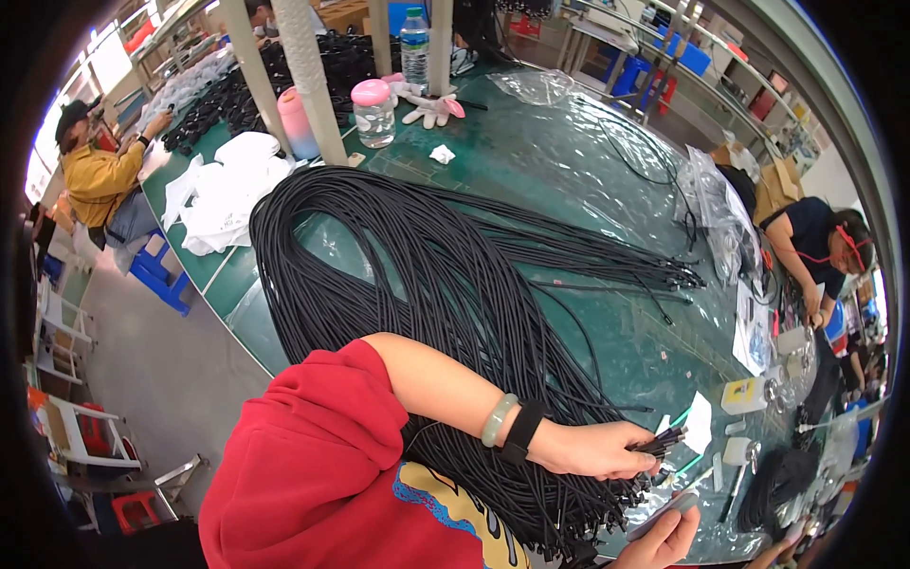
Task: The person holds a bundle of cables and rubs the connectors with a grey tool before wiping them with a cloth and a green tool.
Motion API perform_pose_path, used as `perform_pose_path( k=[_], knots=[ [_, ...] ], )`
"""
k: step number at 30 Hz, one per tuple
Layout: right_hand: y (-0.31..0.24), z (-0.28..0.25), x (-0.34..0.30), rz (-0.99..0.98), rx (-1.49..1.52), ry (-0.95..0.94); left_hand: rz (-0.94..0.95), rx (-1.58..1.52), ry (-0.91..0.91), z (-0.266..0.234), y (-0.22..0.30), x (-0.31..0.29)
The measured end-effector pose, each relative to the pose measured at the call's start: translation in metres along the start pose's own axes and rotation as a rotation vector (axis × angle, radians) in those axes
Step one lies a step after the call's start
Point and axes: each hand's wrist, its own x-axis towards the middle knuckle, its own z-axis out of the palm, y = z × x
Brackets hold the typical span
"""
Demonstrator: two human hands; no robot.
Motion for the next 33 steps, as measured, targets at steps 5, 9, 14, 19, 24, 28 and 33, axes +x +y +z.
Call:
perform_pose_path(
  k=[5,9,14,19,24,28,33],
  knots=[
    [-0.003,0.002,0.003,-0.018,-0.014,-0.063,-0.111,0.072,-0.08,0.004,0.006,-0.003],
    [-0.008,0.01,0.002,-0.051,-0.032,-0.147,-0.082,0.056,-0.046,0.004,0.002,-0.004],
    [-0.015,0.015,0.0,0.01,0.066,-0.137,-0.066,0.059,0.013,0.006,0.004,-0.005],
    [-0.008,0.012,-0.001,0.297,0.301,-0.142,-0.049,0.057,-0.035,0.005,0.0,-0.006],
    [-0.019,0.019,-0.001,0.291,0.246,-0.024,-0.083,0.141,-0.097,0.008,-0.001,-0.007],
    [-0.011,0.016,-0.002,0.122,0.055,0.016,-0.105,0.178,-0.146,0.009,-0.001,-0.006],
    [0.027,0.014,-0.002,0.231,0.473,-0.178,-0.114,0.187,-0.178,0.008,0.003,-0.009]
  ],
)
